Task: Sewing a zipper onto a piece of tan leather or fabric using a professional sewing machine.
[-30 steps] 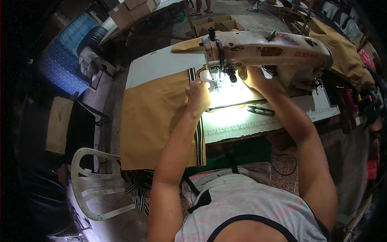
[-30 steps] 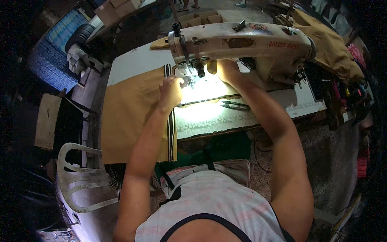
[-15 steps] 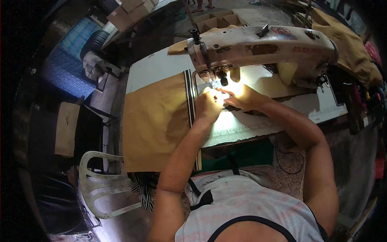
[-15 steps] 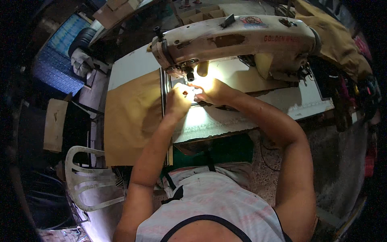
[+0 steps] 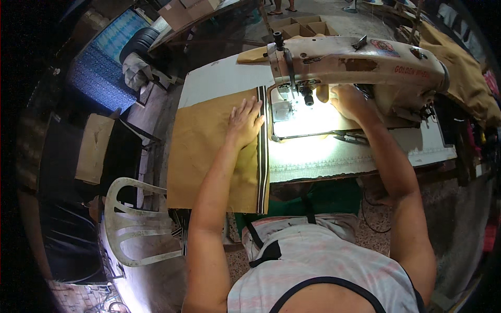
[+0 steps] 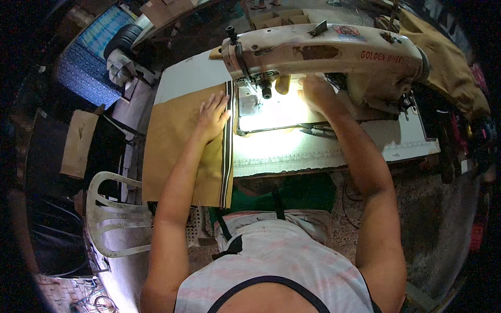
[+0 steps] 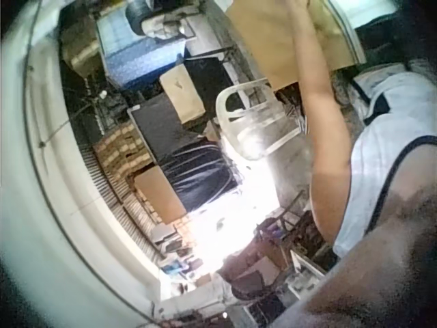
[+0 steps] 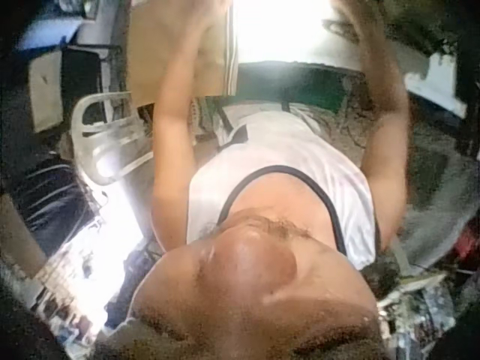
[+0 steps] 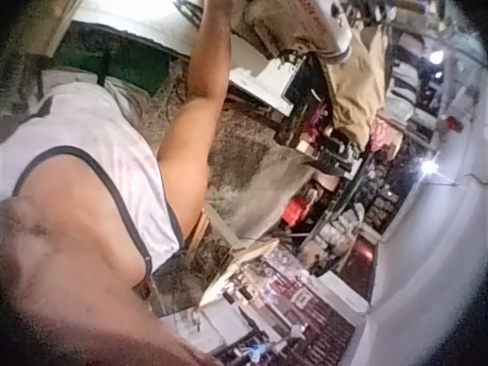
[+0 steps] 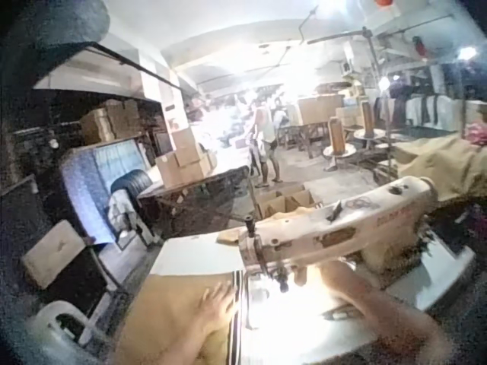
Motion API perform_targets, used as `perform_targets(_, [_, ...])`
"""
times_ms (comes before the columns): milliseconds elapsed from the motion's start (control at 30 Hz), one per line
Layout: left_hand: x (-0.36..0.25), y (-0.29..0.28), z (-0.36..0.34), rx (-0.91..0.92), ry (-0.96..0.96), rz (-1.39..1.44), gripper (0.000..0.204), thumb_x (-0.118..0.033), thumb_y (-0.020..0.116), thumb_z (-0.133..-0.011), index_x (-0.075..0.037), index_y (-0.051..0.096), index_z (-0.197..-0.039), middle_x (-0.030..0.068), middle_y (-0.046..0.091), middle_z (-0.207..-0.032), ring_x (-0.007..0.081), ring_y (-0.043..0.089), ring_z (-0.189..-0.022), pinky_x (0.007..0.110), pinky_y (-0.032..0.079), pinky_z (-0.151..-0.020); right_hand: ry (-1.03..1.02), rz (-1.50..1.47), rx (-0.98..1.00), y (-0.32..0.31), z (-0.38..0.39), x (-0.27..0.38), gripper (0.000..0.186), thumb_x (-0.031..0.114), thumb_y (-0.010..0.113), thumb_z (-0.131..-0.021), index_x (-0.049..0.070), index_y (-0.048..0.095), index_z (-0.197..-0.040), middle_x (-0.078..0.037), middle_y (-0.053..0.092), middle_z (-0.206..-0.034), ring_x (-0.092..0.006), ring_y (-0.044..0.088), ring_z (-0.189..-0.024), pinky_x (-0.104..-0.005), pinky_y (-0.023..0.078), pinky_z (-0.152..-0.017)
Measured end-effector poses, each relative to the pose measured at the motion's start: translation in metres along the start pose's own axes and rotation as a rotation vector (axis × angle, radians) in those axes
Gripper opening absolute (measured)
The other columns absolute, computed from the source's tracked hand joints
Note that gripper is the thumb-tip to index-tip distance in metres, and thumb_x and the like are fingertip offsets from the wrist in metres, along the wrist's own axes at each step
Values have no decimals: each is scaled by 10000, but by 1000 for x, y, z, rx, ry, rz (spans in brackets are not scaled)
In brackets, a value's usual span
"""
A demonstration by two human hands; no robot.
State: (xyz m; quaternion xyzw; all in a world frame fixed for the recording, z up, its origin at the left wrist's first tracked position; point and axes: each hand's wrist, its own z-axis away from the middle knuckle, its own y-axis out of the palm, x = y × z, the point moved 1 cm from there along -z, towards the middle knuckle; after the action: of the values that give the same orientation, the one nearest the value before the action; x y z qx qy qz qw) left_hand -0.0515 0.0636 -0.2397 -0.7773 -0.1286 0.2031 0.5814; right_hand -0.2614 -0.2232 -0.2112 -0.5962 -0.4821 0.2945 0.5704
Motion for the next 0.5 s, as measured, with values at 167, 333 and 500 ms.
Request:
perform_targets(167, [-56, 1, 46, 46, 56, 10, 581, -399, 486, -1008, -108, 427, -1507, 111, 328, -1613, 322, 245, -1506, 586, 174, -1212, -39, -261, 106, -54, 55, 20, 430, 238, 675, -928, -24, 621, -1264, -214, 618, -1282, -366, 608, -1175, -432, 490, -997])
perform_targets(333, [-101, -8, 64, 3, 68, 54, 559, -388, 513, -990, -58, 487, -1440, 137, 399, -1542, 344, 300, -1451, 584, 213, -1181, -185, -425, 236, -68, 119, 67, 455, 247, 688, -934, -9, 605, -1300, -194, 616, -1290, -368, 593, -1194, -437, 473, -1009])
perform_targets(500, [-85, -15, 36, 42, 183, 37, 590, -382, 617, -907, -5, 536, -1354, 181, 434, -1501, 354, 360, -1413, 541, 257, -1169, -256, -680, 173, -65, 185, 72, 393, 155, 722, -903, -3, 633, -1251, -180, 643, -1221, -344, 630, -1118, -397, 507, -955])
